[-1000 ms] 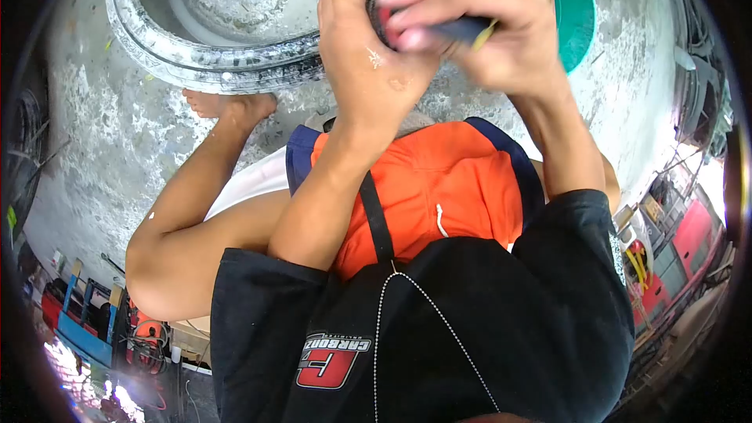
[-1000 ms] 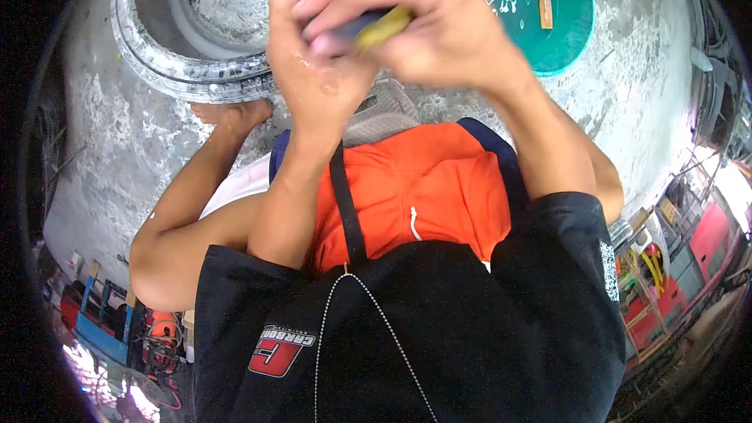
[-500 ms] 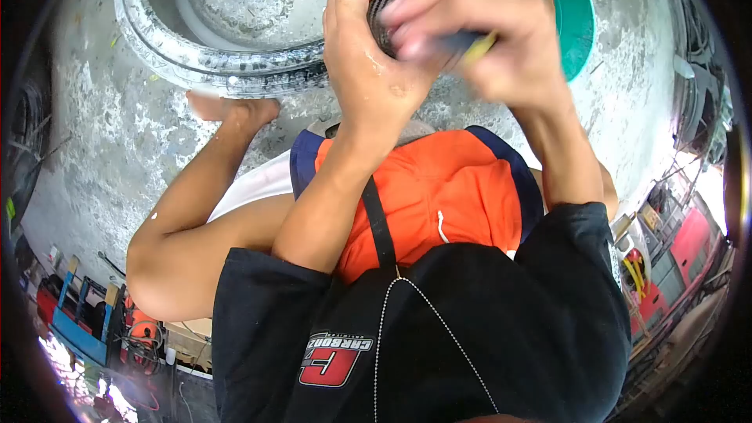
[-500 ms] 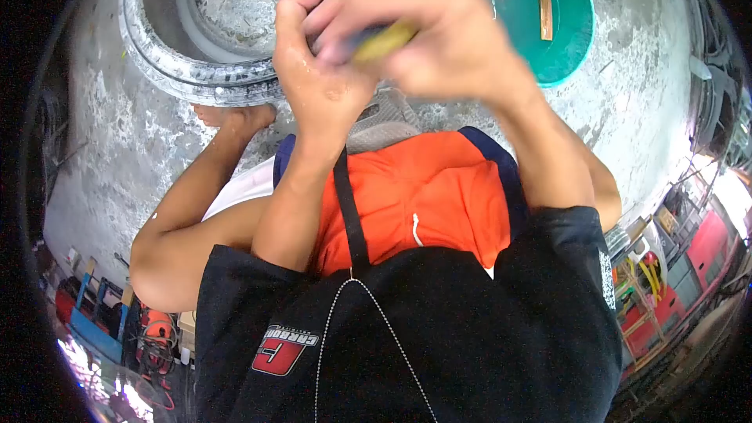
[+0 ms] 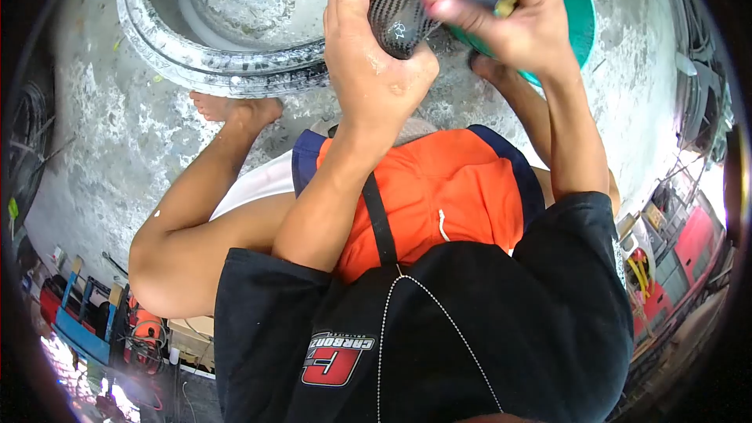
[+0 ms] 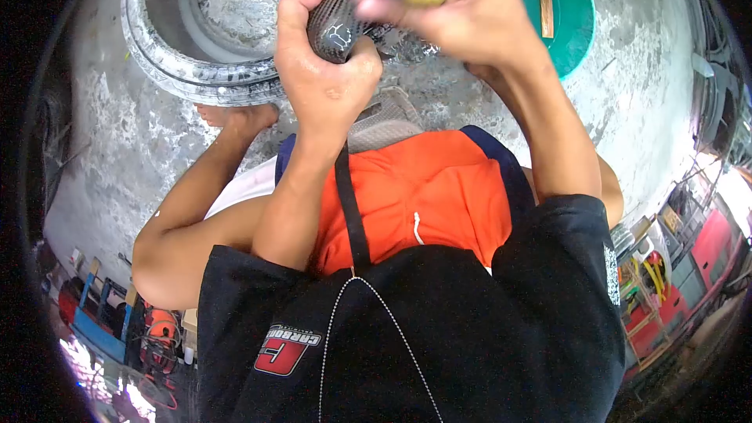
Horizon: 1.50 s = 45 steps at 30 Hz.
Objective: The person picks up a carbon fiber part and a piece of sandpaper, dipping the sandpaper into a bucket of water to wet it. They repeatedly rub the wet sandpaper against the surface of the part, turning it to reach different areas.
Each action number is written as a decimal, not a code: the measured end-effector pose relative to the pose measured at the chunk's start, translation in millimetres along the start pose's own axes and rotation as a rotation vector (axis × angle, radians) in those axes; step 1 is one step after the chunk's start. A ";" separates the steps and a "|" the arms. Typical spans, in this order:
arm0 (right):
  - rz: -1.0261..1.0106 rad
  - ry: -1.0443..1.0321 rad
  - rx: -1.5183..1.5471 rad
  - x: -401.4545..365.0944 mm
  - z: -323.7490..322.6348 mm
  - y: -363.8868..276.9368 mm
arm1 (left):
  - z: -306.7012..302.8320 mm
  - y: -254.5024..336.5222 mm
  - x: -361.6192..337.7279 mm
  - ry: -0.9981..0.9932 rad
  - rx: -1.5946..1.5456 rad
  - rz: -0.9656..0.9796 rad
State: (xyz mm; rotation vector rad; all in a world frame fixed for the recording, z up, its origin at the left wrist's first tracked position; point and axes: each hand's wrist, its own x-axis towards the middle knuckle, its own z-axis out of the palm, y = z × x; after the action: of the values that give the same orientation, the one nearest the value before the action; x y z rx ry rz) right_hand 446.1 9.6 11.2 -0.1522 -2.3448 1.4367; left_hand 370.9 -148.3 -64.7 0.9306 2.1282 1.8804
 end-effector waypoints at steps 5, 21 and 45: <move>-0.269 -0.125 -0.065 16.9 22.8 -46.9 | 3.1 -1.2 -2.9 0.004 -0.228 -0.046; 0.065 0.093 -0.111 1.3 11.0 -11.1 | 2.0 3.3 -0.3 0.029 -0.015 -0.038; 0.073 0.432 -0.657 -38.6 35.0 -9.4 | 2.5 10.4 -5.8 -0.003 -0.017 -0.026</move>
State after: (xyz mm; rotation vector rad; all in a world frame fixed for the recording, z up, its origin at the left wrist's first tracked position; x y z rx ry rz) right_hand 469.4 -35.2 -5.0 -0.6551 -2.3476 0.5279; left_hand 380.3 -149.1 -57.2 0.8974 2.1095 1.8805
